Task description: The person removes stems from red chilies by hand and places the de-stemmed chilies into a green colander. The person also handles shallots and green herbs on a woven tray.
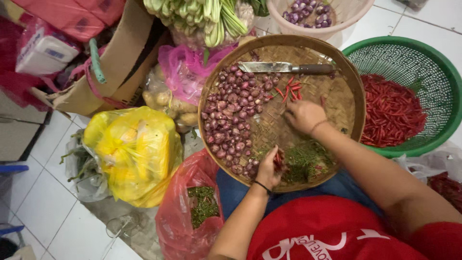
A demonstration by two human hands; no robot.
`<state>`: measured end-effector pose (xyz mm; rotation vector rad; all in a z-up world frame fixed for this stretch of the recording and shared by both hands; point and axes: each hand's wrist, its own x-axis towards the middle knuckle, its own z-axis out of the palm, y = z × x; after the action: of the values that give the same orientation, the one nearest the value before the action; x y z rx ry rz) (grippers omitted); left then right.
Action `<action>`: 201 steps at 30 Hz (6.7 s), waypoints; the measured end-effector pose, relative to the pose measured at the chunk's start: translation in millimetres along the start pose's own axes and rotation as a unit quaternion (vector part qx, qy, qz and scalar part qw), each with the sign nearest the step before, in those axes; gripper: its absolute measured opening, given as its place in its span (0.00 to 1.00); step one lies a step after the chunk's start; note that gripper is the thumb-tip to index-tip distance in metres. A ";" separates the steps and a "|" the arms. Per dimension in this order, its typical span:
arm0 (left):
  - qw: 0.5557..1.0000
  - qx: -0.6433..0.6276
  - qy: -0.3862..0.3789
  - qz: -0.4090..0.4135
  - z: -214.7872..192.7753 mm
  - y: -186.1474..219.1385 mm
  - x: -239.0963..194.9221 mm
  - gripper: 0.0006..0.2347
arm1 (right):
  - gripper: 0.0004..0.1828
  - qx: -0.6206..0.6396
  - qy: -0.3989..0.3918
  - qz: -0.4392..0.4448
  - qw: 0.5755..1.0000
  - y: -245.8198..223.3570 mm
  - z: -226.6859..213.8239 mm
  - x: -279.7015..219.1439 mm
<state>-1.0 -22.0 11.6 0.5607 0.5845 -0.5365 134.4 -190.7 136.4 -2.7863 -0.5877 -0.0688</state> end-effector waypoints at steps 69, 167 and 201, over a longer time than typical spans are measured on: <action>0.968 0.221 0.064 0.102 32.4 58.3 5.1 0.09 | 0.09 -0.060 0.012 0.138 0.989 125.2 16.2 -12.7; 0.985 0.070 0.018 0.156 21.5 26.9 9.9 0.09 | 0.17 0.629 -0.117 0.102 0.762 31.0 76.6 -67.0; 0.865 0.402 -0.050 0.295 154.0 -33.6 60.2 0.10 | 0.11 0.437 -0.019 -0.003 0.899 106.6 -195.9 -232.2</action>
<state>76.4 -160.2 69.6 1.4421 0.0348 -0.1940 -32.7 -431.3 270.0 -1.9086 -0.4729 0.2018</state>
